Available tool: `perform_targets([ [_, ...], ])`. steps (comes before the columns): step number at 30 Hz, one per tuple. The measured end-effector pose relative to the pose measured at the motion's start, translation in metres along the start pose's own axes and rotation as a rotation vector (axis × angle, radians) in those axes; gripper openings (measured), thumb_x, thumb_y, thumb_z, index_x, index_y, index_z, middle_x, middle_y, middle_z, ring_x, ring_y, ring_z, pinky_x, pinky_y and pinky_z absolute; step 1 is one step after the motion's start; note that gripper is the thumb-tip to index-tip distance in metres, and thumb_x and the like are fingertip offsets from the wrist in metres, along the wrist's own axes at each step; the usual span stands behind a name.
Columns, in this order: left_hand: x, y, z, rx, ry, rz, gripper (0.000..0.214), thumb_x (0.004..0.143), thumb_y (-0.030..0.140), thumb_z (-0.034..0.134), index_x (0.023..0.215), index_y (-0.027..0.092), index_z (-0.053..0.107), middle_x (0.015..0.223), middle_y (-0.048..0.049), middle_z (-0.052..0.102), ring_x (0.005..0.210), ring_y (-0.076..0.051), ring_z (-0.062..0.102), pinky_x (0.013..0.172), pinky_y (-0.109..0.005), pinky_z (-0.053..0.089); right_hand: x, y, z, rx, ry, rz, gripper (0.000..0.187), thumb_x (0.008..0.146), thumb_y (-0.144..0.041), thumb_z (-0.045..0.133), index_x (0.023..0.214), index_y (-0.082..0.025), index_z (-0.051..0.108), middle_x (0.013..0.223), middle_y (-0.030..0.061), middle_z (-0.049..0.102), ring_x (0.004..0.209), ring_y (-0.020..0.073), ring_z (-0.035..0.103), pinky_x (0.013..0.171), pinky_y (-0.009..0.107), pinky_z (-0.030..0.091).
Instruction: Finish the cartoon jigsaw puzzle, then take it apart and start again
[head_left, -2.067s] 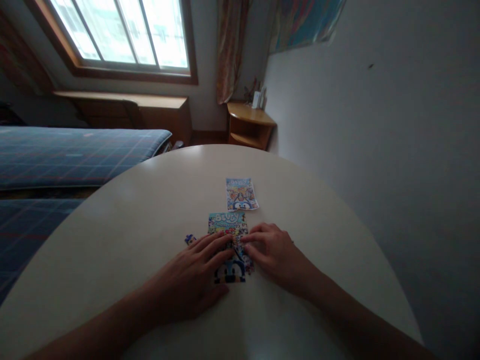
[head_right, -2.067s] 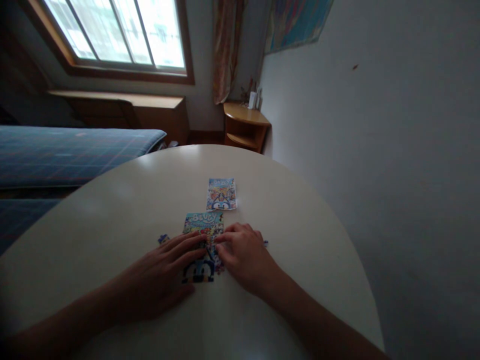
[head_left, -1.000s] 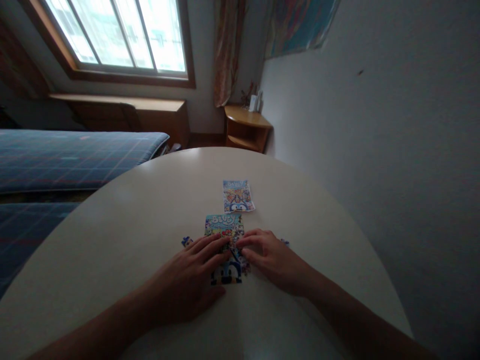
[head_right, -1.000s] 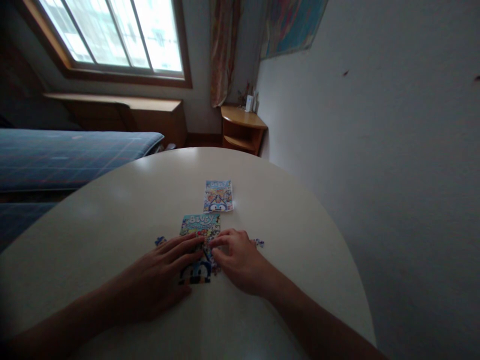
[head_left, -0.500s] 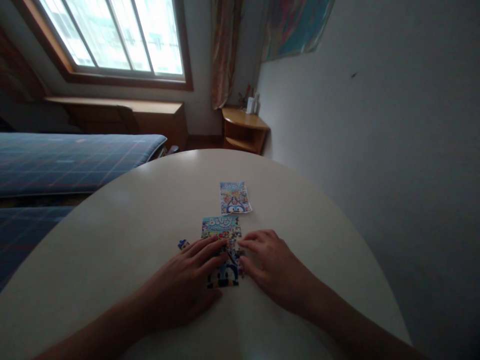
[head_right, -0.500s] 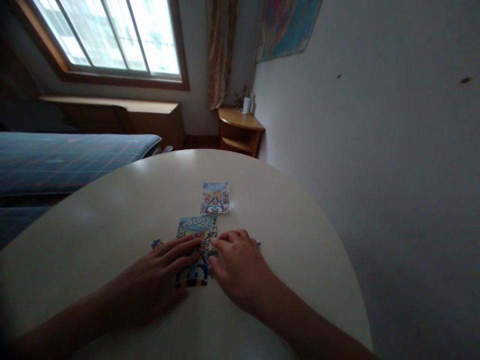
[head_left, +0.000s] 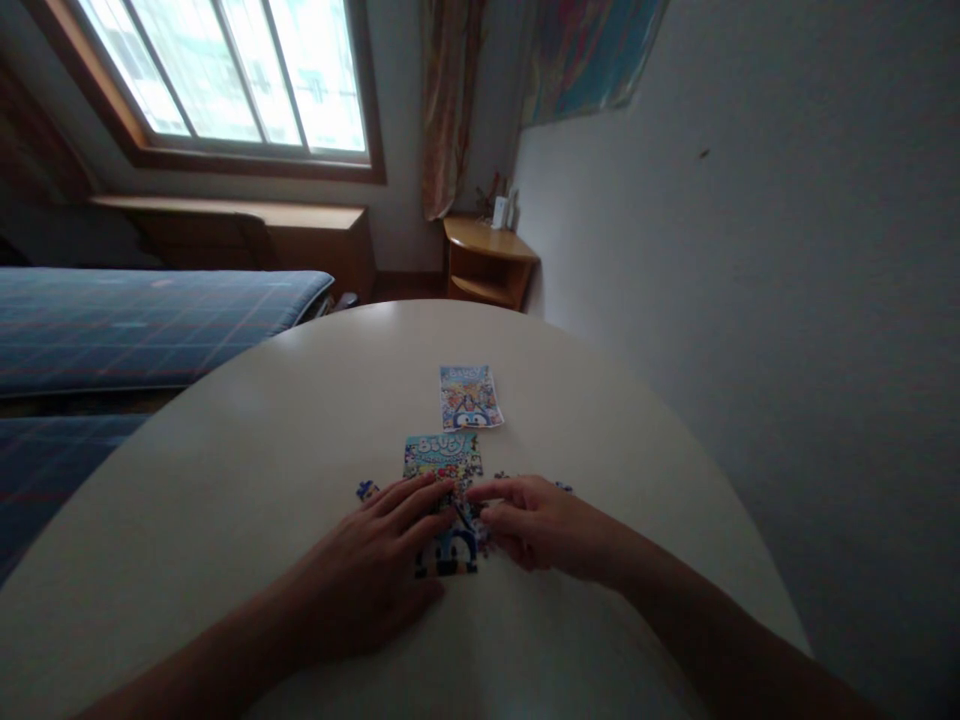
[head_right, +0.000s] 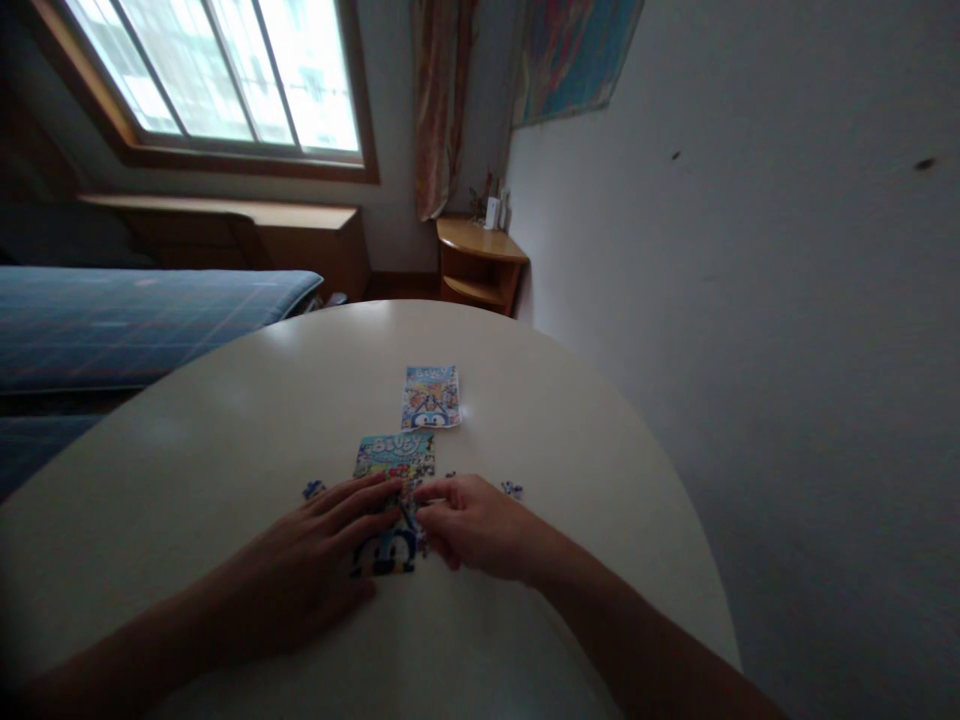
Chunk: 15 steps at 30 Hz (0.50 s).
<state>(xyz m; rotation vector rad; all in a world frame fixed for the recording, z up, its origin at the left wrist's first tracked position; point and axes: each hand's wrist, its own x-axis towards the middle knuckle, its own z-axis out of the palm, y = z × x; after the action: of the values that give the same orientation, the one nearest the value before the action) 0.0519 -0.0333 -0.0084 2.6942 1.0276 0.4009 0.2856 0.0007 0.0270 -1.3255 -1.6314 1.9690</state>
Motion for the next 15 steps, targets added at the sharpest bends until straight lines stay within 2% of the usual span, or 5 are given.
perform_targets([
  [3, -0.001, 0.0, 0.001, 0.001, -0.002, -0.007, 0.06, 0.084, 0.024, 0.063, 0.141, 0.024, 0.045, 0.156, -0.0072, 0.038, 0.144, -0.031, 0.032, 0.114, -0.054, 0.039, 0.0, 0.001, -0.003, 0.06, -0.02, 0.035, 0.035, 0.087, -0.019, 0.049, 0.118, -0.013, 0.065, 0.052, -0.0079, 0.046, 0.04, 0.0056, 0.036, 0.042, 0.018, 0.029],
  [10, 0.0, 0.0, 0.001, 0.009, -0.023, -0.009, 0.061, 0.085, 0.025, 0.063, 0.143, 0.024, 0.043, 0.156, -0.0058, 0.038, 0.144, -0.031, 0.032, 0.115, -0.054, 0.037, 0.002, 0.01, -0.012, 0.053, -0.042, 0.003, 0.047, 0.088, -0.029, 0.053, 0.131, -0.011, 0.056, 0.052, -0.0091, 0.044, 0.041, 0.0064, 0.035, 0.042, 0.019, 0.028],
  [13, 0.0, -0.001, 0.0, 0.018, -0.036, -0.01, 0.062, 0.085, 0.026, 0.063, 0.143, 0.024, 0.042, 0.157, -0.005, 0.037, 0.144, -0.031, 0.032, 0.115, -0.054, 0.036, -0.001, 0.007, -0.011, -0.038, -0.01, 0.003, 0.051, 0.089, -0.027, 0.051, 0.137, -0.01, 0.052, 0.053, -0.0085, 0.044, 0.042, 0.0073, 0.035, 0.044, 0.02, 0.028],
  [15, 0.0, -0.001, 0.0, 0.027, -0.041, -0.014, 0.061, 0.085, 0.026, 0.062, 0.143, 0.024, 0.043, 0.157, -0.0047, 0.037, 0.144, -0.031, 0.032, 0.116, -0.054, 0.036, -0.004, 0.005, -0.008, -0.2, 0.076, -0.036, 0.053, 0.09, -0.027, 0.051, 0.14, -0.011, 0.05, 0.055, -0.0072, 0.047, 0.045, 0.0083, 0.037, 0.046, 0.021, 0.029],
])
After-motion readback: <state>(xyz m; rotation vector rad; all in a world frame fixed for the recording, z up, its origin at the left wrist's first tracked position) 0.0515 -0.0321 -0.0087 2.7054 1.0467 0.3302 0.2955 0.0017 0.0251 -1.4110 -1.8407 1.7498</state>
